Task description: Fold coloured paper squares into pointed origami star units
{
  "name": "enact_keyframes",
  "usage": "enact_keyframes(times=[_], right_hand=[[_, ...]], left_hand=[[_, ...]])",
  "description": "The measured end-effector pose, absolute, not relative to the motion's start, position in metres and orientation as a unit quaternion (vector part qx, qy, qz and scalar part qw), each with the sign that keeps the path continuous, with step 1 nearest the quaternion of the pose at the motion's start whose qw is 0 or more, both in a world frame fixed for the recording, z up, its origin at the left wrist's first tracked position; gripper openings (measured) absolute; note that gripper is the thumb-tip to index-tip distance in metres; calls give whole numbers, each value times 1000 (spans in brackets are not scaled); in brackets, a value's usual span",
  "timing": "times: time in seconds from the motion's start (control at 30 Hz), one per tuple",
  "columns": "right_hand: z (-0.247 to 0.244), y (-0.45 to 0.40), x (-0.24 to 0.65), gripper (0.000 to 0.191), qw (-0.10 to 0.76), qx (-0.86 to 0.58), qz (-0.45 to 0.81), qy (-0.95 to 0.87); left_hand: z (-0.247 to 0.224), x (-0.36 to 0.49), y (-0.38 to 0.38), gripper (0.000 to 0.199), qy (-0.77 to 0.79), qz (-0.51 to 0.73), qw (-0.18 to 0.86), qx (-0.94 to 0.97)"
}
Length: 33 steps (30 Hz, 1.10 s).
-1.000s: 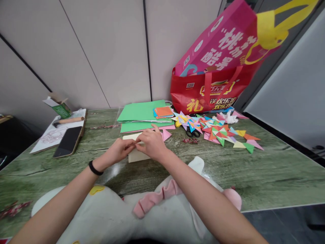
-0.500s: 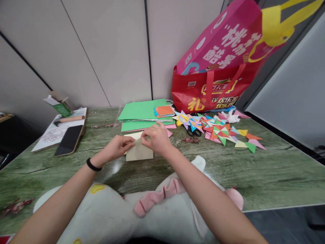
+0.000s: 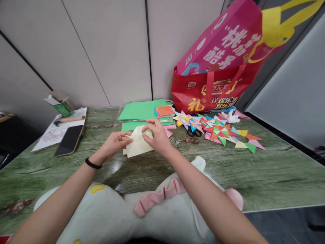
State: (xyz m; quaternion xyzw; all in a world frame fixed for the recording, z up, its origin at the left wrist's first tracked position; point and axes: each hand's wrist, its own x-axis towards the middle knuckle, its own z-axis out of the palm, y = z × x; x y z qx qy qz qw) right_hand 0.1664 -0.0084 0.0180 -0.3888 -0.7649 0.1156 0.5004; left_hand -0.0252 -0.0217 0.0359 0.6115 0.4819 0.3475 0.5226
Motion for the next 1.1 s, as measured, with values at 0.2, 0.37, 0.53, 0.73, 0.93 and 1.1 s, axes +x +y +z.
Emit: enact_keyframes(times=[0.2,0.37,0.53,0.73,0.93,1.1], right_hand=[[14,-10,164,10,470,-417,184,-756],[11,-6,163,17,448,-415,266,-746],[14,-7,162,19,453,-413,310,-727],[13,-8,161,22,475,-399,349,-702],[21,-13,162,19,479,-395,376,-688],[23,-15,161,25,460,-363,440,-680]], left_hand=[[37,-25,-21,50,470,367,502,627],[40,-23,-23,59,420,389,521,634],[40,-24,-23,34,429,408,465,658],[39,-25,-22,21,486,381,412,670],[36,-25,-21,28,476,404,470,624],[33,-24,-18,30,448,507,505,536]])
